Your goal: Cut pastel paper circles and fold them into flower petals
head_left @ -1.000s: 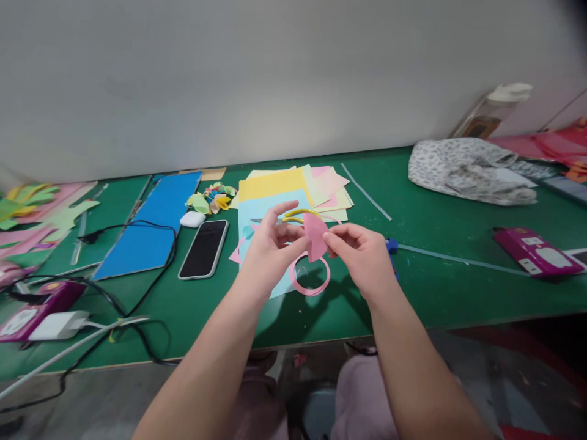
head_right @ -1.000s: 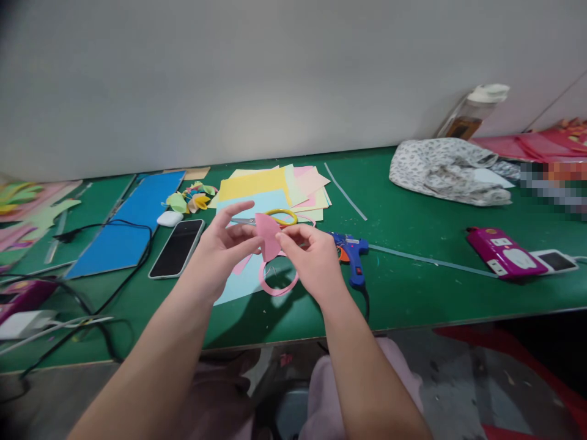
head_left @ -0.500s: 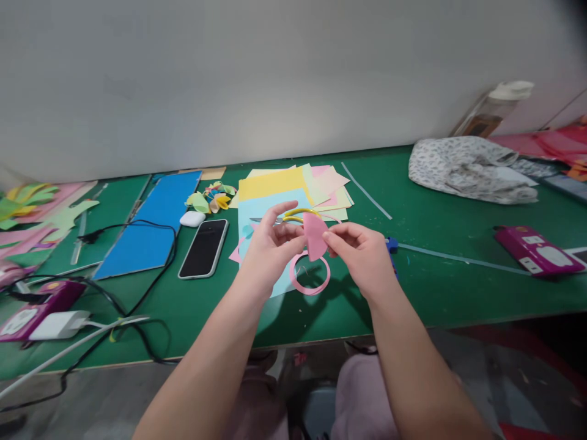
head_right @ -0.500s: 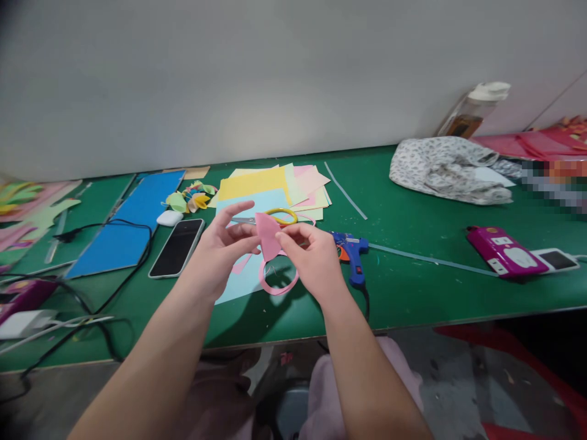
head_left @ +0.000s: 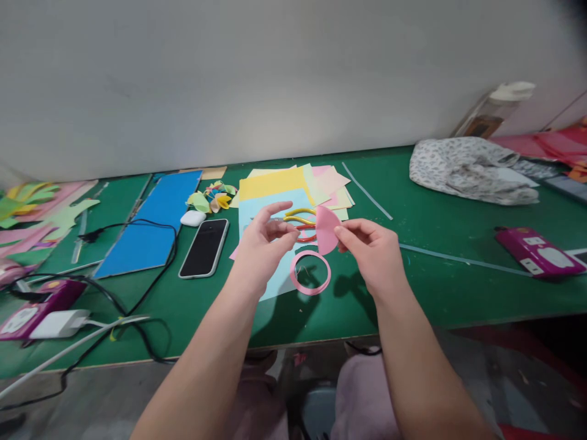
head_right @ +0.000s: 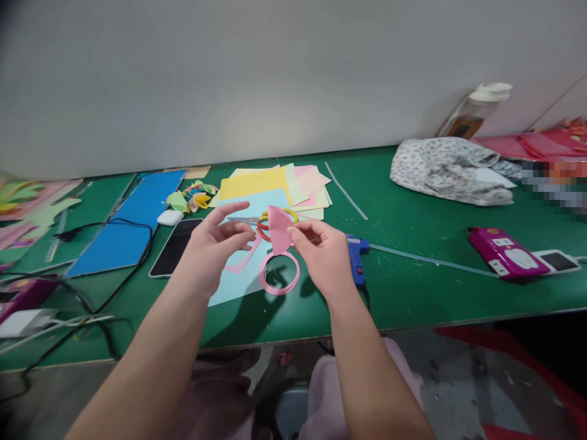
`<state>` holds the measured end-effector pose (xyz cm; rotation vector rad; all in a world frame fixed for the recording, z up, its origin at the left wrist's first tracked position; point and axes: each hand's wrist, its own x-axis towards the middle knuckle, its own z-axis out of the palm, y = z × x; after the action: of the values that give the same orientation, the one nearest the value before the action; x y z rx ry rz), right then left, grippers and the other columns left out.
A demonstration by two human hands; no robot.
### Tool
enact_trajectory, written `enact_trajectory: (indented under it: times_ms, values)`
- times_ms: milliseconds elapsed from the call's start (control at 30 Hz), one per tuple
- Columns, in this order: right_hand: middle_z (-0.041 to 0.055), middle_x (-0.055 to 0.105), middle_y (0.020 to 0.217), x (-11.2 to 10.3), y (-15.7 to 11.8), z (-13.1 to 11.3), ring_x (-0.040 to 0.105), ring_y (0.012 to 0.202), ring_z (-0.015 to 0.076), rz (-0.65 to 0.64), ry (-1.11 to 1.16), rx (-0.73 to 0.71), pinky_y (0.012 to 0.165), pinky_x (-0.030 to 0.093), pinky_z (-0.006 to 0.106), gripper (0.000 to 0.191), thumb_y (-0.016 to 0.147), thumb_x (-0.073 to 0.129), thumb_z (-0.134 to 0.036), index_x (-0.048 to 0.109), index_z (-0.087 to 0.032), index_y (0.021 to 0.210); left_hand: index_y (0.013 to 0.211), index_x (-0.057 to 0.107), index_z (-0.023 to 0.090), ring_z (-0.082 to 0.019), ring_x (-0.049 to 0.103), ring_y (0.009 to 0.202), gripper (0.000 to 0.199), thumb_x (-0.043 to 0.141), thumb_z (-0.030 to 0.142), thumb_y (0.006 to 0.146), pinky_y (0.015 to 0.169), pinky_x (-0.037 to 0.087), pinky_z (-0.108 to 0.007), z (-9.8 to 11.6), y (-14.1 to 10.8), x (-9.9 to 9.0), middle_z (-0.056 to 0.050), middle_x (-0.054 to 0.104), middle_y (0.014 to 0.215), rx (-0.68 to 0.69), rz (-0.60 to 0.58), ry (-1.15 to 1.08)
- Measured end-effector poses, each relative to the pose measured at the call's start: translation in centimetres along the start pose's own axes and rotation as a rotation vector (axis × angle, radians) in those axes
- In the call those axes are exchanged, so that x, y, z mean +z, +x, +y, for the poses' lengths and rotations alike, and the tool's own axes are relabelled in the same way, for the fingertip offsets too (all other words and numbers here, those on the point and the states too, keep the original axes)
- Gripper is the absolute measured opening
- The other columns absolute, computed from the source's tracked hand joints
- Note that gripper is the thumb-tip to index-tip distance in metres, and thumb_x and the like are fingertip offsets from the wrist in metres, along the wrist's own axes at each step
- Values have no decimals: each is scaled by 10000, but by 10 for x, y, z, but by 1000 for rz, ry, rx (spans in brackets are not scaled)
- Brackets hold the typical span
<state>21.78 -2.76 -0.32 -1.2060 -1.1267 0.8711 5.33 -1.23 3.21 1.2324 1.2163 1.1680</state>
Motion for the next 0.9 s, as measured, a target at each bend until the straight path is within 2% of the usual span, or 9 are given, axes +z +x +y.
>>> enact_trajectory:
  times_ms: [133, 200, 367, 567, 900]
  values:
    - [-4, 673, 631, -1, 0, -1, 587, 551, 120, 13, 8, -2, 566, 495, 252, 122, 753, 697, -296, 698, -175, 741, 907, 672, 192, -116, 612, 732, 187, 695, 243, 729, 679, 474, -244, -3, -1, 2, 6, 662, 773, -13, -63, 55]
    - [1, 686, 649, 1, -1, -1, 601, 564, 127, 2, -1, -1, 573, 503, 258, 128, 758, 694, -304, 700, -177, 750, 806, 664, 183, -124, 616, 754, 132, 710, 273, 719, 675, 477, -241, -6, -2, 6, -4, 667, 795, -15, -101, 34]
    - [6, 705, 679, 4, -4, -2, 629, 597, 137, -28, -20, -13, 579, 508, 256, 128, 769, 686, -309, 699, -182, 763, 731, 621, 176, -92, 577, 677, 112, 711, 237, 701, 638, 473, -215, -10, -2, 13, 27, 623, 716, -18, -106, -45]
    - [4, 710, 696, 4, -5, -6, 629, 598, 135, -23, -48, -34, 579, 509, 254, 115, 778, 673, -299, 694, -187, 769, 730, 619, 180, -81, 585, 667, 99, 709, 203, 694, 620, 473, -197, -9, -3, 14, 36, 627, 703, -46, -124, -114]
    - [18, 722, 754, 5, -6, -3, 644, 647, 158, -8, -94, -69, 622, 523, 285, 88, 782, 650, -276, 693, -199, 781, 682, 612, 173, -102, 588, 653, 103, 711, 202, 681, 622, 479, -231, -10, 0, 9, 20, 632, 684, 5, -55, -20]
